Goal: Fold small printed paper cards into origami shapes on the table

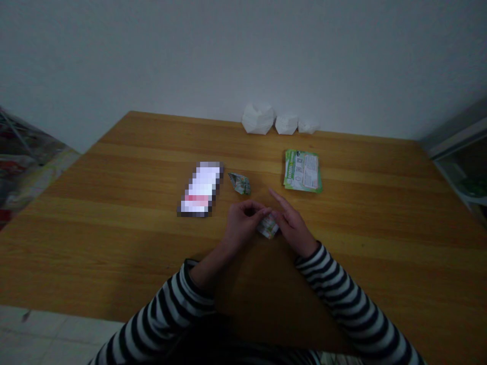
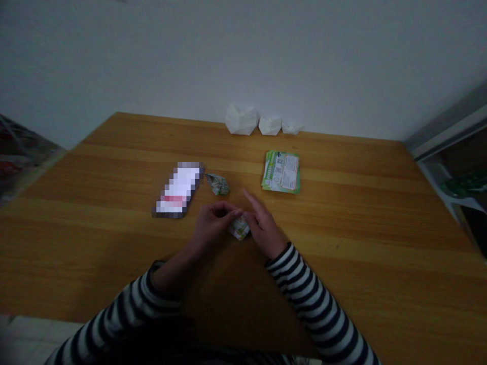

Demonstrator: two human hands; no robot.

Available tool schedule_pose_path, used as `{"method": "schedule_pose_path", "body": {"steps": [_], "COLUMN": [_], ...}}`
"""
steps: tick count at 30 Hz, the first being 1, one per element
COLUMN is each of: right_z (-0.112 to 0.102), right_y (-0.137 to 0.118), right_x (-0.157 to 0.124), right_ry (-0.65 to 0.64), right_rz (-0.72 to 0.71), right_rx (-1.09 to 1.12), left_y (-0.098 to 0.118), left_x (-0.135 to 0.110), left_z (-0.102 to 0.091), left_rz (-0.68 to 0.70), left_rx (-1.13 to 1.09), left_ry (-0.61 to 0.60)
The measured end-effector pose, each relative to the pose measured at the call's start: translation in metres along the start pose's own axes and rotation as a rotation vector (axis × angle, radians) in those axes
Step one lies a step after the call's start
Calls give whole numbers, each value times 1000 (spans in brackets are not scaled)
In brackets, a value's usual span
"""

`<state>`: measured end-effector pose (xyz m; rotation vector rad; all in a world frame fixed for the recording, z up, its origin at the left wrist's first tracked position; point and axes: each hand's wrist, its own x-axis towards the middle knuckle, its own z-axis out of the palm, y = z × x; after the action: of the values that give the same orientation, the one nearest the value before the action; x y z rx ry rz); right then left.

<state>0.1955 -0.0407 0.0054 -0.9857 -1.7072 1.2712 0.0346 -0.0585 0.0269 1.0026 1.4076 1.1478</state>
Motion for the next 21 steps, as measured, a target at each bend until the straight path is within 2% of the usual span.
{"method": "schedule_pose_path", "body": {"steps": [3, 5, 9, 12, 15, 18, 21], "right_z": [-2, -5, -11, -16, -22, -27, -28], "right_y": [-2, -2, 1, 4, 4, 2, 2], "right_x": [-1, 0, 2, 4, 5, 5, 5], "right_ry": [-54, -56, 41, 102, 74, -1, -9], "right_rz": [61, 63, 91, 119, 109, 102, 130], "right_rx": [158, 214, 290, 362, 399, 409, 388], "left_y": [0, -1, 0, 3, 3, 3, 6], "left_x": [4, 6, 6, 5, 5, 4, 4], "left_z": [-3, -4, -4, -6, -9, -10, -9], "left_rz": [60, 98, 193, 338, 465, 471, 407], "left_rx": [-41, -85, -135, -19, 117, 123, 114], "left_ry": [97, 89, 2, -95, -211, -206, -208]}}
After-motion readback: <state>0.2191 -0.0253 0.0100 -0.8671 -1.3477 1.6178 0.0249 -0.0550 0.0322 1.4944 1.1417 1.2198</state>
